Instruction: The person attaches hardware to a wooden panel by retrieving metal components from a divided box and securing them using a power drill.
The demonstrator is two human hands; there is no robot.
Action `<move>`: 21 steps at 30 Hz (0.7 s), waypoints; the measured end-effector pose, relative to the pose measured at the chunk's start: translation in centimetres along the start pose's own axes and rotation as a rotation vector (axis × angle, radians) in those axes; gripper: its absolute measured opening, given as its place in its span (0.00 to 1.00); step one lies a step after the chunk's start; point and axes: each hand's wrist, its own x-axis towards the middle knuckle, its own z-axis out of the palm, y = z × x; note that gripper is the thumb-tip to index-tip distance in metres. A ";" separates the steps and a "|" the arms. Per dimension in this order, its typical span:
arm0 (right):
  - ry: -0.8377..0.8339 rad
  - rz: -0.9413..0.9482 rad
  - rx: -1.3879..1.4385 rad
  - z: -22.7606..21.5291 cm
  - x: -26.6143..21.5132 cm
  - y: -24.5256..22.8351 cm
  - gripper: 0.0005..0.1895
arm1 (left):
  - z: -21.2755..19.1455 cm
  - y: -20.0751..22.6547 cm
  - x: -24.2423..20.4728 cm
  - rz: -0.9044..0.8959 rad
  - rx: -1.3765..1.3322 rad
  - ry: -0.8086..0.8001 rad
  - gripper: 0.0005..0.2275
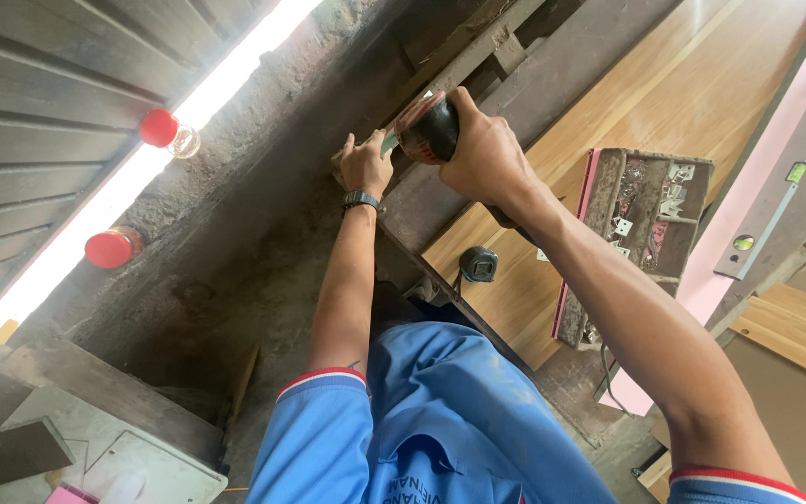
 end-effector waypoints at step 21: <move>-0.009 -0.006 -0.023 0.8 0.6 1.3 0.32 | 0.0 -0.1 0.0 0.025 0.002 -0.002 0.19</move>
